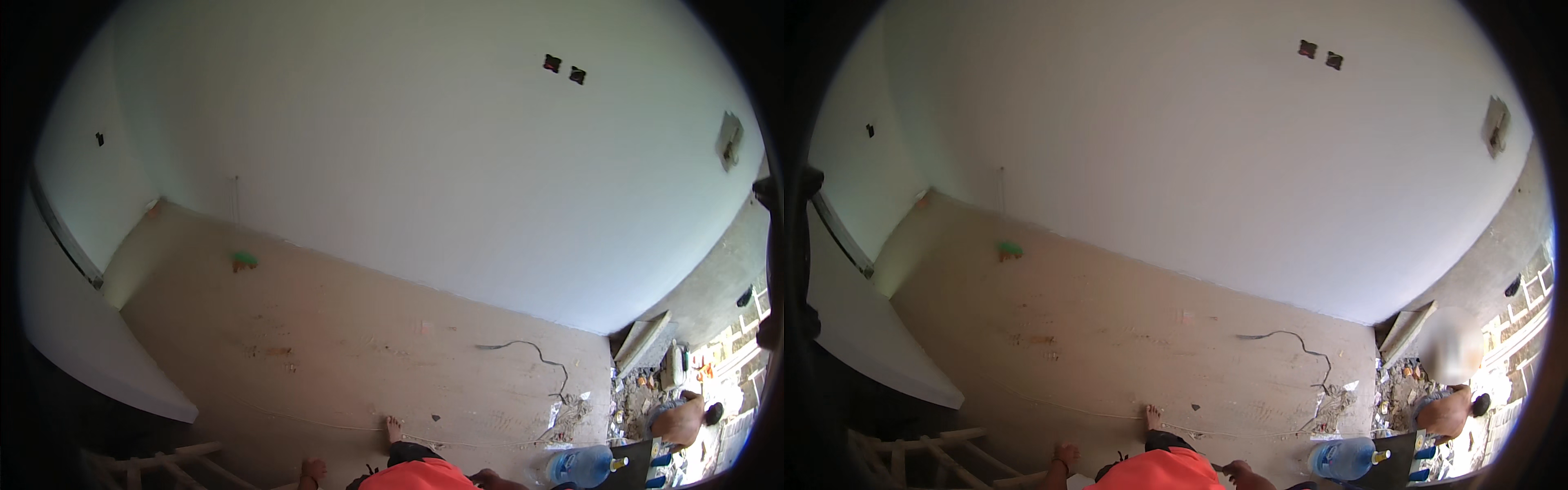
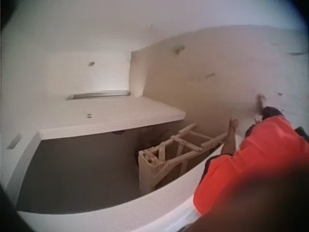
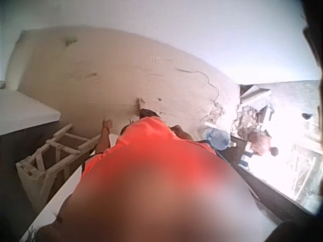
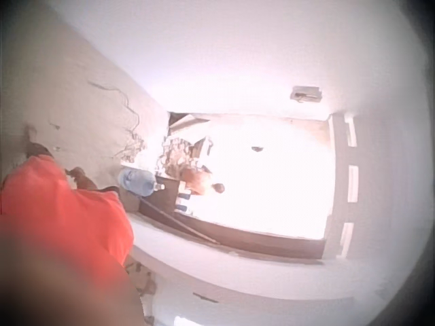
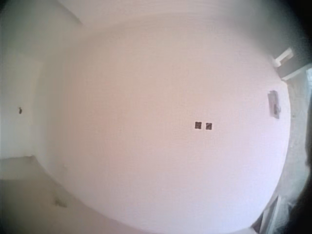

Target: The person retrieves a bucket and trowel, then kneels to apply plaster along the base of a wall. They scrape the trowel on a ledge, return to the room, and continue smoothing the plaster at the wall-floor junction.

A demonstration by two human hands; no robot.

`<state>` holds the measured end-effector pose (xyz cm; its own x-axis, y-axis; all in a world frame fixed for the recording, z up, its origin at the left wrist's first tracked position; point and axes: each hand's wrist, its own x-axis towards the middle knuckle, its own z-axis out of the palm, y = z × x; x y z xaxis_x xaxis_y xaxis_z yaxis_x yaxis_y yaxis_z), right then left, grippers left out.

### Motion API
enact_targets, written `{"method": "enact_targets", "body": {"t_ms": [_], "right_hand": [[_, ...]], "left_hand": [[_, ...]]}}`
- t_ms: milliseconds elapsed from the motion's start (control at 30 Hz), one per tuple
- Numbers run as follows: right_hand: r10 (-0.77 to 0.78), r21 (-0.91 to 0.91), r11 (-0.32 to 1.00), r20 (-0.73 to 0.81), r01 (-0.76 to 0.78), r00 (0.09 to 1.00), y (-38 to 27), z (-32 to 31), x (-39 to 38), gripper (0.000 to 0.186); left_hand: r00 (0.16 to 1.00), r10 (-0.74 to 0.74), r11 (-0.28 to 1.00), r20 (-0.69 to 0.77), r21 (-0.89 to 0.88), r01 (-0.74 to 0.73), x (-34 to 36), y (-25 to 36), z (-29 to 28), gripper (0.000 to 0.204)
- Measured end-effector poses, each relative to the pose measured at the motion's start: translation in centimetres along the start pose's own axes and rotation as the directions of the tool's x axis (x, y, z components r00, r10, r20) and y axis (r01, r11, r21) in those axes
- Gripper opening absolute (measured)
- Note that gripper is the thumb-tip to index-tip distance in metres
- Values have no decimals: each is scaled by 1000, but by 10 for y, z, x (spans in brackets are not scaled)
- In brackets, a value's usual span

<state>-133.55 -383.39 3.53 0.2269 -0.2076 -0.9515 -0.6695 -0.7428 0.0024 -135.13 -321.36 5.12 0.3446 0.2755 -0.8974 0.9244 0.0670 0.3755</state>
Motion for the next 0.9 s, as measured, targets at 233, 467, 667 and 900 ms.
{"method": "enact_targets", "body": {"t_ms": [233,467,667,900], "right_hand": [[-369,-363,890,-219,275,903,-408,-186,2,73],[-725,-166,679,-302,715,619,-739,-178,-52,32],[-817,-580,545,-206,606,538,-837,-109,-1,46],[-394,-139,918,-225,371,891,-860,-123,11,53]], "left_hand": [[990,8,673,-139,-732,-108,16,-32,-62,31],[914,-248,730,-321,-682,-42,-11,-28,-41,16],[869,-489,665,72,-614,425,40,13,-91,20],[831,-46,972,-554,-216,-90,166,219,-332,14]]}}
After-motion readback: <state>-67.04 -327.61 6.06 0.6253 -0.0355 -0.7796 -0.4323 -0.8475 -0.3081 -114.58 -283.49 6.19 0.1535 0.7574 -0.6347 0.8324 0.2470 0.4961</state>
